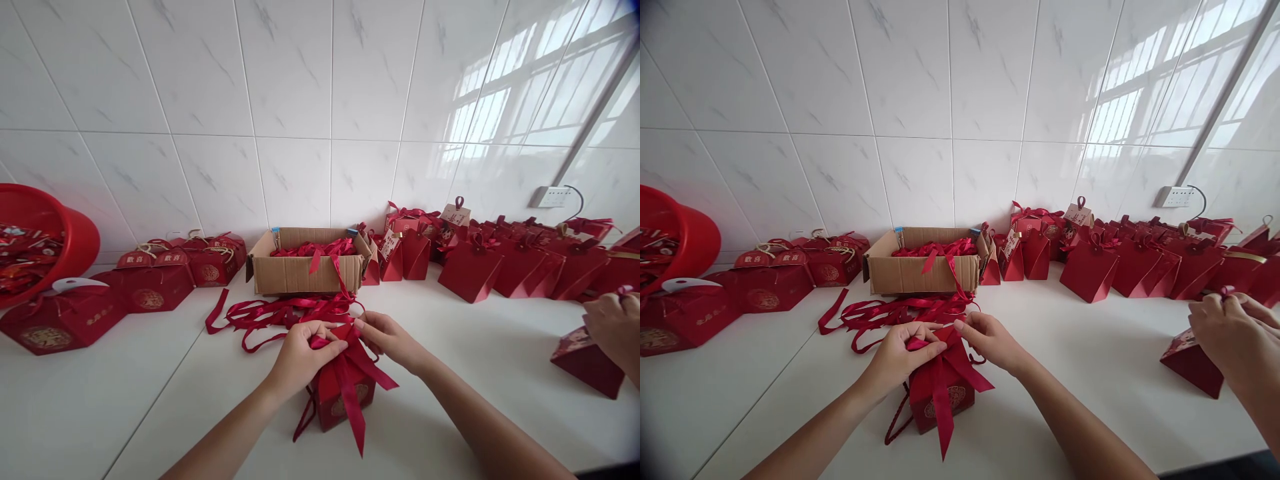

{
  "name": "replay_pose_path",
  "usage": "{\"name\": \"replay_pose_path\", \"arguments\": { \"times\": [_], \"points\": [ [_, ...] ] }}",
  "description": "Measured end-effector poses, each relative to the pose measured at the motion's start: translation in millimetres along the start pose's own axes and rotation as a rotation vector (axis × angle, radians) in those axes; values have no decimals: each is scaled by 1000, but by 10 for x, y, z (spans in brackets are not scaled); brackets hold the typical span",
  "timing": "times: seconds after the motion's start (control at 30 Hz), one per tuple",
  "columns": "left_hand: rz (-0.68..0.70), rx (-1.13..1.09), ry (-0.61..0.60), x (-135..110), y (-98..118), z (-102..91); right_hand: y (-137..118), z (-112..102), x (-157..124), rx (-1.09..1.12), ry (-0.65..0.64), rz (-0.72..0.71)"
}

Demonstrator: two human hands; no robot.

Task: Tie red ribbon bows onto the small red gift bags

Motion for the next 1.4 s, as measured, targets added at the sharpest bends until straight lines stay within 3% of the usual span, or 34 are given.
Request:
{"name": "replay_pose_path", "arguments": {
  "times": [0.13,0.4,1.03,1.3,1.4],
  "points": [
    [-7,8,13,2,7,4,-16,20,7,15,-77,-89],
    [-24,19,47,9,49,40,47,58,51,93,31,-155],
    [62,90,75,45,-16,52,40,-61,113,99,100,-192],
    [28,90,35,8,-35,2,79,-29,80,105,-68,-128],
    [31,75,16,-19,-7,-11,65,-9,58,77,-74,-110]
  ]
}}
Point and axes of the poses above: each hand's wrist, its own x-axis towards the middle knuckle, its own z-axis out of the palm, y = z × x, the point moved 2 cm from there along x, towards the middle knuckle, and after that the axes turned 4 degrees about x, right-handed, at the moved point
